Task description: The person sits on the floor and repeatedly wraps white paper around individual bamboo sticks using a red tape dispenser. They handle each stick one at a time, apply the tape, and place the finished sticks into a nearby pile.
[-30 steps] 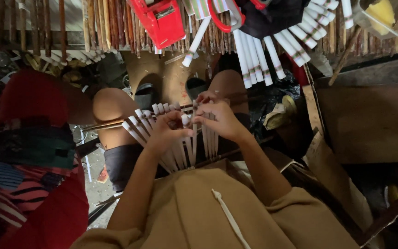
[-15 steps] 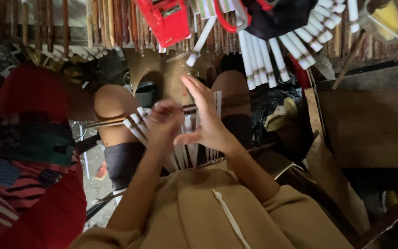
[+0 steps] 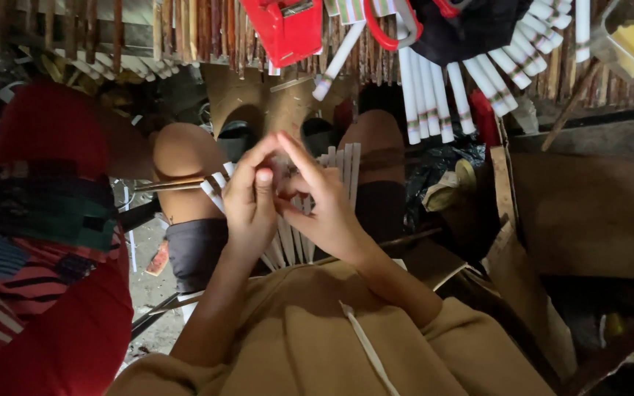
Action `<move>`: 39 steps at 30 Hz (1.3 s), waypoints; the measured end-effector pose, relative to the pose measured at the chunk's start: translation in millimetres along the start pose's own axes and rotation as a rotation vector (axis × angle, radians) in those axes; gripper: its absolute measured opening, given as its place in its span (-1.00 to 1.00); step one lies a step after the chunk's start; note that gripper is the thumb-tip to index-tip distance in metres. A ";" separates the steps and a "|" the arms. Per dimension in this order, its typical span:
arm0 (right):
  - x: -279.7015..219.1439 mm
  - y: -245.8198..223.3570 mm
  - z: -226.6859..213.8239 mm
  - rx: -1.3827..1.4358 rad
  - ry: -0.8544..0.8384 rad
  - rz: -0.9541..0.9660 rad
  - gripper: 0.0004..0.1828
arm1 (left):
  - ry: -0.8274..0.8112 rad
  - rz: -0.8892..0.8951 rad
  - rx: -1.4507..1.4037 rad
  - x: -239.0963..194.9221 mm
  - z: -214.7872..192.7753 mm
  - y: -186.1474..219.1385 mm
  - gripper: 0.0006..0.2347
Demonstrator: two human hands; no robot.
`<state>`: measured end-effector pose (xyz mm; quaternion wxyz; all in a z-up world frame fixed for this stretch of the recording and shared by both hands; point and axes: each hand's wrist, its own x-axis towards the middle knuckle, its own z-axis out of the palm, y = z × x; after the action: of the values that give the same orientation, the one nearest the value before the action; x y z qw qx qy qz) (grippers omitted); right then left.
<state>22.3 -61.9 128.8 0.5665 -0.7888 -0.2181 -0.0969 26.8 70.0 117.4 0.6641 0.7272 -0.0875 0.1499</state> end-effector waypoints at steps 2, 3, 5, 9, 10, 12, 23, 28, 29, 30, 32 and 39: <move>-1.6 2.7 -1.8 -0.029 0.010 0.002 -0.06 | 0.026 -0.132 -0.034 -4.3 -5.7 -12.3 -0.68; -3.2 4.1 -3.4 -0.062 0.022 0.007 -0.08 | 0.049 -0.266 -0.071 -7.0 -7.8 -18.4 -0.61; -7.5 10.0 -7.0 -0.055 0.005 0.032 -0.08 | 0.050 -0.327 -0.122 -12.7 -5.7 -25.9 -0.58; -15.8 36.2 -15.6 0.148 -0.117 0.294 -0.67 | 0.135 -0.319 -0.280 -16.1 10.6 -18.8 -0.69; -19.7 45.7 -28.8 0.142 -0.111 0.292 -0.67 | 0.129 -0.315 -0.285 -20.3 19.3 -23.2 -0.69; -28.9 63.3 -54.1 0.200 0.072 0.453 -0.77 | 0.015 -0.221 -0.393 -31.1 35.1 -30.8 -0.77; -58.5 100.8 -116.0 0.063 0.062 0.437 -0.87 | -0.654 -0.546 0.641 -42.9 89.5 -46.4 -0.17; -56.0 118.2 -107.3 0.043 0.147 0.422 -0.85 | -0.178 0.103 0.689 -90.4 94.5 -141.5 -0.25; -55.1 117.4 -102.5 0.076 0.165 0.443 -0.85 | -0.174 0.092 0.571 -84.2 93.2 -133.3 -0.35; -53.8 116.7 -97.6 0.109 0.182 0.463 -0.83 | -0.169 0.080 0.453 -78.0 91.8 -125.1 -0.44; -52.0 118.4 -89.6 0.116 0.182 0.531 -0.85 | -0.148 0.059 0.438 -75.9 91.0 -116.1 -0.52; -50.2 126.4 -72.2 0.114 0.057 0.497 -0.88 | -0.218 -0.036 0.390 -93.1 87.1 -142.8 -0.64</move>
<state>42.0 -174.5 25.6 0.6225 -0.7818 -0.0067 0.0358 -5.3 -8.4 -54.3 0.5001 0.8552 -0.1150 0.0725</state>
